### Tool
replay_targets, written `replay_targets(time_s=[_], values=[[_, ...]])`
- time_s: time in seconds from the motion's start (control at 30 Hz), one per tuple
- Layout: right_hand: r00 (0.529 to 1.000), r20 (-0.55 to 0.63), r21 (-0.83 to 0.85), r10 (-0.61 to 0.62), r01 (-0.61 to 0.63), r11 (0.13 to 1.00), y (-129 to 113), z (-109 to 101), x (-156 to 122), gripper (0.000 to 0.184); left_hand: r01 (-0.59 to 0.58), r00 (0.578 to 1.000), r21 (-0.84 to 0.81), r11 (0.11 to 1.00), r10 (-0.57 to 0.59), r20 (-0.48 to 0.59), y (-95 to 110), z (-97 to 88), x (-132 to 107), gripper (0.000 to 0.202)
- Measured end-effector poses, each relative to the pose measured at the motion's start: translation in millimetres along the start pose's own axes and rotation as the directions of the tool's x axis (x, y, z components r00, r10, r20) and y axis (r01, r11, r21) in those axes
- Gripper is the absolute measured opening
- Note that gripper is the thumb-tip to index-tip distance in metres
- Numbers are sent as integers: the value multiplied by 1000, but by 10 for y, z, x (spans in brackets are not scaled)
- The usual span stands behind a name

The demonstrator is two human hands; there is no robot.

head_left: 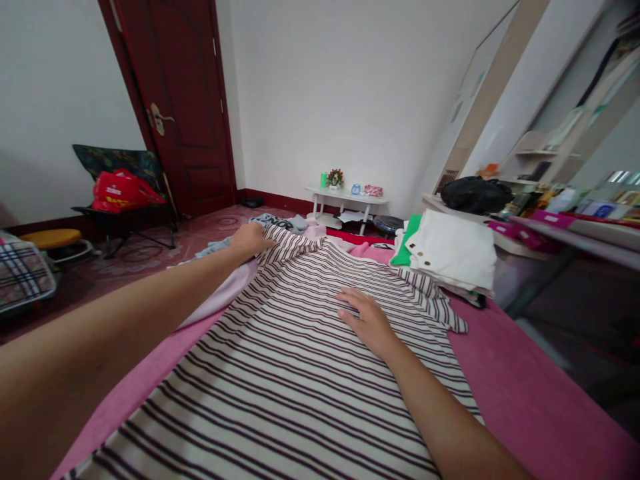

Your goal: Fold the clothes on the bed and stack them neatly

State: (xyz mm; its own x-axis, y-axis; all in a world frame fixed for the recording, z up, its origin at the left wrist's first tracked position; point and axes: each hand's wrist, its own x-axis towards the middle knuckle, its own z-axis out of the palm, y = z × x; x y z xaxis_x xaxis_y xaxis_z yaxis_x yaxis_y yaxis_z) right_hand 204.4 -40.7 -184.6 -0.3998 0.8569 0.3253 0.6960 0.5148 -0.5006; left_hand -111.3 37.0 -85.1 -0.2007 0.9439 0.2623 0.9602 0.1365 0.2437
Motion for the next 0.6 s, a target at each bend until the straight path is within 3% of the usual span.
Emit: replay_targets(time_s=[0.07, 0.13, 0.17, 0.2, 0.3, 0.33, 0.37, 0.4, 0.47, 0.53, 0.6], values=[[1000, -19, 31, -11, 11, 999, 12, 4, -1, 32, -55, 994, 20, 998, 56, -91, 174, -47, -49, 33], [999, -47, 69, -11, 14, 998, 18, 9, -4, 31, -240, 964, -5, 971, 238, -119, 397, -83, -169, 31], [998, -61, 89, -5, 10, 996, 16, 10, -6, 32, -366, 928, -44, 930, 361, -98, 507, -96, -259, 30], [997, -72, 108, 7, 1, 994, 12, 10, -9, 33, -502, 865, -107, 858, 498, -64, 603, -107, -368, 29], [994, -85, 151, 63, -49, 987, -8, 4, -17, 39, -772, 579, -327, 546, 816, -5, 716, -125, -776, 27], [993, -85, 164, 79, -64, 984, -12, 2, -21, 41, -796, 519, -362, 485, 855, 5, 676, -128, -922, 29], [992, -84, 179, 90, -74, 981, -13, 2, -25, 43, -799, 503, -370, 474, 864, 20, 597, -129, -1063, 33], [992, -85, 194, 97, -79, 978, -11, 3, -30, 44, -783, 531, -357, 510, 846, 43, 483, -131, -1196, 35], [991, -84, 213, 108, -88, 973, -6, 11, -37, 48, -707, 645, -293, 643, 757, 103, 184, -144, -1432, 39], [988, -87, 198, 129, -110, 974, -20, 19, -35, 51, -598, 755, -205, 775, 630, 183, -141, -183, -1637, 42], [984, -93, 126, 155, -143, 982, -83, 26, -8, 55, -472, 836, -104, 875, 482, 261, -424, -260, -1832, 47]])
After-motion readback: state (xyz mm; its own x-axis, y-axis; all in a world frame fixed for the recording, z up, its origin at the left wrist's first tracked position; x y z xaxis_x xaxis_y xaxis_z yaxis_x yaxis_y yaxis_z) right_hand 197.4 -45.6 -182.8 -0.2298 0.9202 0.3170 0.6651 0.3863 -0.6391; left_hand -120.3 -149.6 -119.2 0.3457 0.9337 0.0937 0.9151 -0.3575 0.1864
